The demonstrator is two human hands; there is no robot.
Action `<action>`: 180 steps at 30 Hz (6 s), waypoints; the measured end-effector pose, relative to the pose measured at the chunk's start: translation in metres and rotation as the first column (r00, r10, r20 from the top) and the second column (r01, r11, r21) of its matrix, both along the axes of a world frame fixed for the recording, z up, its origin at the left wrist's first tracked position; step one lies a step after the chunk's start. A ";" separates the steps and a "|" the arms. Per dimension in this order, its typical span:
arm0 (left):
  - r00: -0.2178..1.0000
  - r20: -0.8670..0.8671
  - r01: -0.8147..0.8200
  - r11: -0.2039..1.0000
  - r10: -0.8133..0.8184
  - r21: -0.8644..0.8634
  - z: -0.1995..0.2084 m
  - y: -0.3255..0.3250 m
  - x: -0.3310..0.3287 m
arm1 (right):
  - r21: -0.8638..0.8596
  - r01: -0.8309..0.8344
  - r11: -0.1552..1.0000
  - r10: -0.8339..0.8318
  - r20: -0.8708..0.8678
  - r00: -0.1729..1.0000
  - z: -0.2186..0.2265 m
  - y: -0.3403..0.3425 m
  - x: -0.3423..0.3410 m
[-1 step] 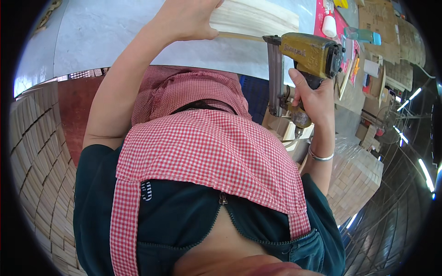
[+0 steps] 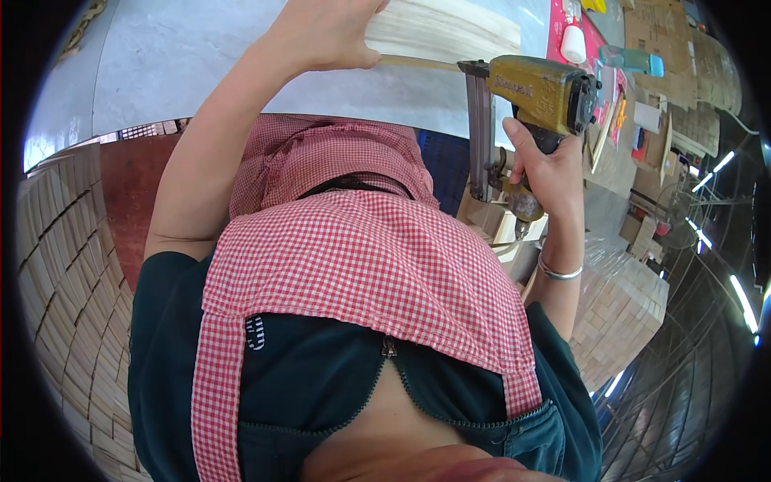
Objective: Assemble wooden boxes by applying glue to wooden slats and securing them with a staple gun.
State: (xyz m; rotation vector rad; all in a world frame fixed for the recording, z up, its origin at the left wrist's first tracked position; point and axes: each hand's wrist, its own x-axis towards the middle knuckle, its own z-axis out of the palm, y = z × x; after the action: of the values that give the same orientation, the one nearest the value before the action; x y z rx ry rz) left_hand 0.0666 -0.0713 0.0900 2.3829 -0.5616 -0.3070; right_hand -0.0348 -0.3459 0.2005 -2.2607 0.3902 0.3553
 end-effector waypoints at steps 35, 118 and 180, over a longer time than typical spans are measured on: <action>0.990 -0.132 -0.020 0.896 -0.044 -0.444 -0.042 0.067 -0.010 | 0.062 -0.115 0.991 0.119 -0.073 0.990 0.001 0.118 -0.006; 0.541 0.485 -0.743 0.661 0.687 -0.106 -0.078 0.137 0.102 | 0.018 -0.239 0.971 0.239 -0.088 0.967 0.003 0.069 0.045; 0.977 0.164 -0.183 0.933 0.137 0.310 0.016 0.004 -0.004 | -0.046 -0.142 0.989 0.146 0.088 0.985 0.001 0.022 0.040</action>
State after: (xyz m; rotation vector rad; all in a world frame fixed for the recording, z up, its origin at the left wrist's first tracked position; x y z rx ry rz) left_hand 0.0630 -0.0674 0.1056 2.7674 -0.3979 -0.1693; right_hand 0.0053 -0.3242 0.2016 -2.3405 0.1879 0.3196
